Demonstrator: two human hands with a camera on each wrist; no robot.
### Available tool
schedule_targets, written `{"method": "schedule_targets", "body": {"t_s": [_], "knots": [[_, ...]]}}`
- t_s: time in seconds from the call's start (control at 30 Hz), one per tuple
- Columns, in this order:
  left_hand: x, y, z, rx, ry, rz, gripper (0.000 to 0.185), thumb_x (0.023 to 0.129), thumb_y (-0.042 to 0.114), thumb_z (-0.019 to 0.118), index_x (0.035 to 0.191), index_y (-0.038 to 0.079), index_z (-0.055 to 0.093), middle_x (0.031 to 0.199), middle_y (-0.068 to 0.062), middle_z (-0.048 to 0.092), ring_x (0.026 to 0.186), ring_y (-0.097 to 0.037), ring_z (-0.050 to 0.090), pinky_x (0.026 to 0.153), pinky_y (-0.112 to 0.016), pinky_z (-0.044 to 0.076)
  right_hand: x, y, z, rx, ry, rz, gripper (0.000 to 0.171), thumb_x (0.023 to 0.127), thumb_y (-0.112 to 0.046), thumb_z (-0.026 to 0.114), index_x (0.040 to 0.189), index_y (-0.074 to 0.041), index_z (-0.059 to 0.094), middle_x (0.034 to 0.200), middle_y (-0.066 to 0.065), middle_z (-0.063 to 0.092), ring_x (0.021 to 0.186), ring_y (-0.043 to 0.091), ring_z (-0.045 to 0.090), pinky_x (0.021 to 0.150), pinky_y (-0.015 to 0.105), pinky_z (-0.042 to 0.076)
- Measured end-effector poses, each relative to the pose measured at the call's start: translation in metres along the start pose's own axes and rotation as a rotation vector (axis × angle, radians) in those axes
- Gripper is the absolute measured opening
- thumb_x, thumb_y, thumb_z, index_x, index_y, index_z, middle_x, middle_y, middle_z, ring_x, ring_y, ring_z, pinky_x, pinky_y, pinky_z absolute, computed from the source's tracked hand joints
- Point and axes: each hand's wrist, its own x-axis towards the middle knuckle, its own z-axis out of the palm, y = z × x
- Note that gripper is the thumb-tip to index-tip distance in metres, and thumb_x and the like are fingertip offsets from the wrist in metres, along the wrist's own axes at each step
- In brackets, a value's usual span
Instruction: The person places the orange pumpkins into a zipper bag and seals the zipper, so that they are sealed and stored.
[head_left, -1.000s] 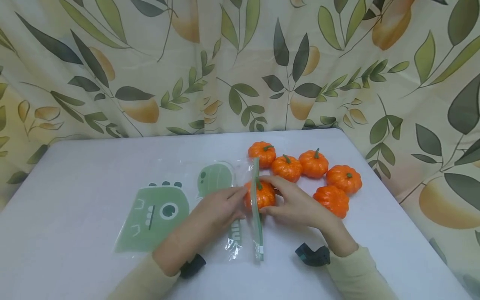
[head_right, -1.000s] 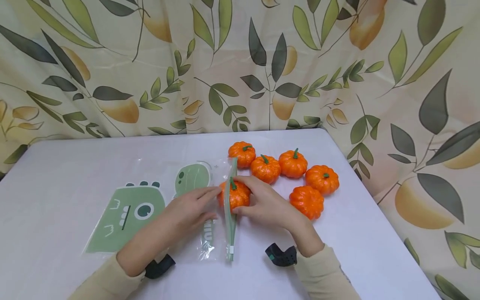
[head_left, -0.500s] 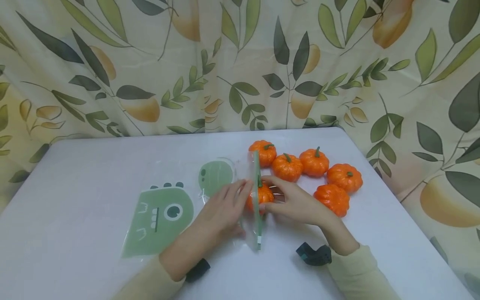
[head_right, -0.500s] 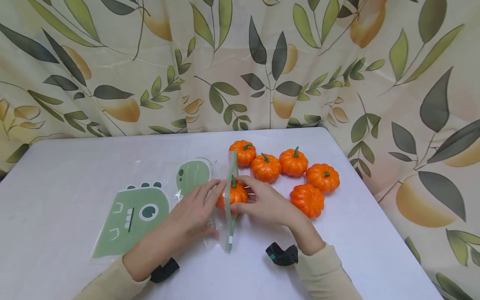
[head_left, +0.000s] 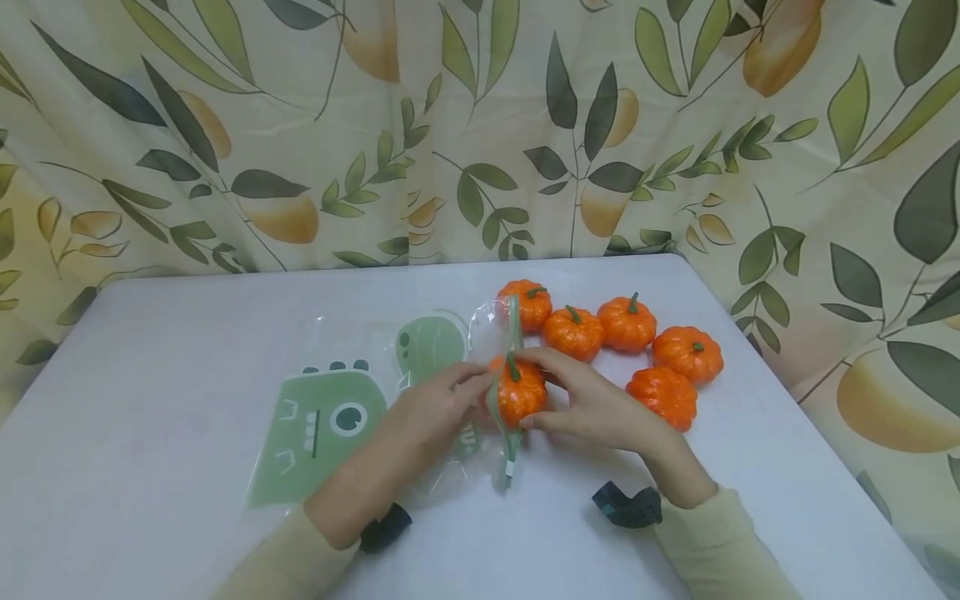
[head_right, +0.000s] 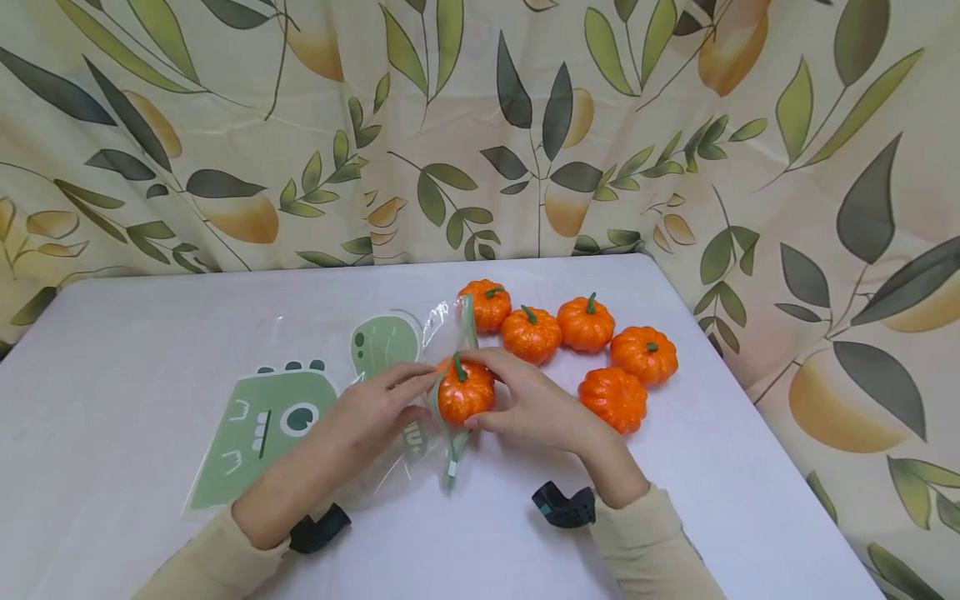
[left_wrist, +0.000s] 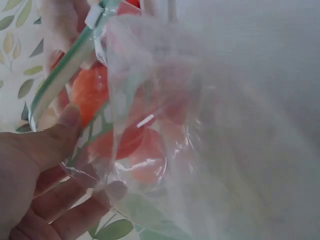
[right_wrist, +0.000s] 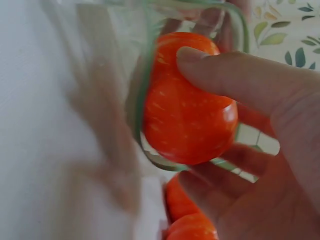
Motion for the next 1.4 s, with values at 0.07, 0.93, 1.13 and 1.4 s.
{"method": "schedule_targets", "body": {"t_s": [0.07,0.93,1.13,1.4], "knots": [[-0.001,-0.002,-0.001,-0.017,0.077,0.047,0.032,0.094,0.020,0.068,0.125,0.017,0.063,0.121,0.002,0.070,0.109,-0.014,0.067,0.095,-0.030,0.056,0.001,0.001,0.002,-0.003,0.000,-0.026,0.074,0.083,-0.023,0.081,0.146,-0.028,0.044,0.150,-0.008,0.046,0.143,0.022,0.041,0.114,0.054,0.038],[0.000,-0.007,0.000,-0.113,0.018,0.115,0.020,0.091,0.008,0.069,0.109,0.017,0.068,0.098,0.003,0.068,0.087,-0.011,0.062,0.082,-0.022,0.057,0.008,0.009,0.014,-0.044,0.100,0.035,0.075,0.084,-0.021,0.079,0.146,-0.028,0.038,0.149,-0.009,0.042,0.139,0.019,0.043,0.113,0.050,0.041],[0.001,-0.008,-0.001,-0.137,0.050,0.210,0.018,0.091,0.008,0.069,0.108,0.013,0.071,0.099,0.001,0.069,0.089,-0.012,0.065,0.082,-0.019,0.056,0.011,0.010,0.015,-0.058,0.084,-0.007,0.070,0.085,-0.019,0.077,0.144,-0.023,0.041,0.145,-0.008,0.047,0.136,0.017,0.047,0.115,0.047,0.040],[0.000,-0.014,-0.007,-0.169,0.009,0.155,0.027,0.089,-0.001,0.069,0.110,0.016,0.073,0.101,0.001,0.065,0.089,-0.011,0.060,0.083,-0.019,0.056,0.005,0.013,0.014,-0.039,-0.030,0.015,0.077,0.086,-0.025,0.076,0.151,-0.029,0.035,0.154,-0.008,0.040,0.145,0.019,0.037,0.118,0.052,0.032]]}}
